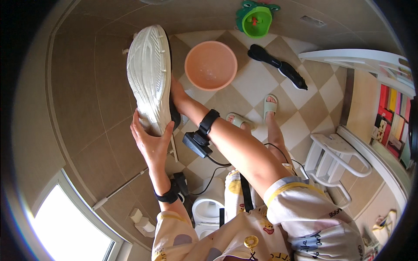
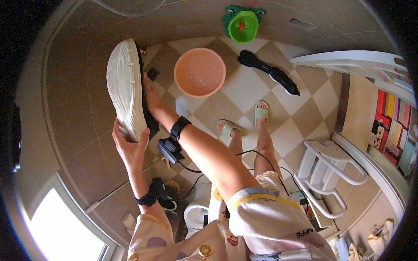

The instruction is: The person removes insoles from sneakers, rinses them in a basin of water, washes the sneakers under a faucet, and pours the water from the basin into a toilet.

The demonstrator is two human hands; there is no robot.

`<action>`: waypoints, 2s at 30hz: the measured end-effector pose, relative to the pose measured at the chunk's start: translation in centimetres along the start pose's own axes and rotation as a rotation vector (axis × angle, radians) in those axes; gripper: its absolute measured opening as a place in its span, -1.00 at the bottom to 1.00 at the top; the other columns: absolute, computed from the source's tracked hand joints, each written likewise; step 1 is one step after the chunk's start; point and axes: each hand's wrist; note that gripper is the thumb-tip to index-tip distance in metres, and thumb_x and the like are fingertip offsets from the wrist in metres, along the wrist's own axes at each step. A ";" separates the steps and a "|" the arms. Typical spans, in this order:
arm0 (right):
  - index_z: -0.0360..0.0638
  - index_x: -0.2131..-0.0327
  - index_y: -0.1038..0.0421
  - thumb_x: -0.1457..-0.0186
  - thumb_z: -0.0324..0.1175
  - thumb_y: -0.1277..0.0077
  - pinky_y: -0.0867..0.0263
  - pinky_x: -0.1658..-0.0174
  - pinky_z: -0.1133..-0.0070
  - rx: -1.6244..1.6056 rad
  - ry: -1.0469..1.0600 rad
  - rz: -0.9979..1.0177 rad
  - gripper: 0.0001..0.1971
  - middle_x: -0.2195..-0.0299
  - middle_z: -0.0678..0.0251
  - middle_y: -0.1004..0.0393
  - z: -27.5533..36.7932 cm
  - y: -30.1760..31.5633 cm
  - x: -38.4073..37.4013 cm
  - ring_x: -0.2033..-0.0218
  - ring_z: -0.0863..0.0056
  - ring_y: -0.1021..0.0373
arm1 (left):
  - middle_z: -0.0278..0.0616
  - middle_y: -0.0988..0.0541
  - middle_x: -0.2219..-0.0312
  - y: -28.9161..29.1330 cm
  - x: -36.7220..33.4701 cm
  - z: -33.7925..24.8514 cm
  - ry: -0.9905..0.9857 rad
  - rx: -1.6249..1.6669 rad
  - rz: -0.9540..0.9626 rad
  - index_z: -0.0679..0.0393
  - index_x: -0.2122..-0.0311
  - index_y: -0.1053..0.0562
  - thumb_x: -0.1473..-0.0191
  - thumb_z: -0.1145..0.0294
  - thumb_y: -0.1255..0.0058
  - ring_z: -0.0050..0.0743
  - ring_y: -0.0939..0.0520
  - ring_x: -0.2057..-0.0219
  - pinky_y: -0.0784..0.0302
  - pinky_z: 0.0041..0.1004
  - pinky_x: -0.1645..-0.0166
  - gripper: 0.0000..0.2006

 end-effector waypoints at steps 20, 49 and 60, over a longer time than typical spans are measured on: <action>-0.47 0.61 -0.34 -0.19 -0.06 0.48 -0.19 0.47 0.35 0.244 0.402 -0.163 -0.38 0.70 -0.05 -0.35 -4.3 -0.4 -1.7 0.66 0.17 -0.31 | 0.03 -0.29 0.12 0.7 0.3 1.4 -0.006 0.125 0.065 0.24 -0.03 -0.14 0.45 0.28 -0.29 -0.08 -0.34 0.09 -0.26 -0.27 0.04 -0.15; -0.28 -0.05 0.03 0.34 0.37 0.03 0.00 -0.11 0.27 -0.142 -0.210 0.135 0.03 0.01 0.00 -0.12 11.0 5.4 0.5 -0.06 0.19 -0.08 | 0.01 -0.24 0.12 -0.3 0.0 -0.9 -0.239 -0.462 0.047 0.16 -0.05 -0.11 0.42 0.27 -0.27 0.00 -0.26 0.07 -0.28 -0.13 0.04 -0.16; -0.12 0.08 -0.19 0.19 0.08 -0.09 -0.28 0.11 0.33 -0.191 -0.288 0.101 -0.35 0.19 0.20 -0.33 17.1 8.6 0.0 0.14 0.38 -0.30 | 0.03 -0.26 0.14 -2.7 -2.4 -6.7 -0.272 -0.351 0.064 0.21 0.00 -0.15 0.49 0.35 -0.28 0.02 -0.28 0.11 -0.29 -0.17 0.05 -0.18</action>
Point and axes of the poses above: each hand's wrist, its own x-axis away from the middle knuckle, its own y-axis out of the back of the hand, z = x × y
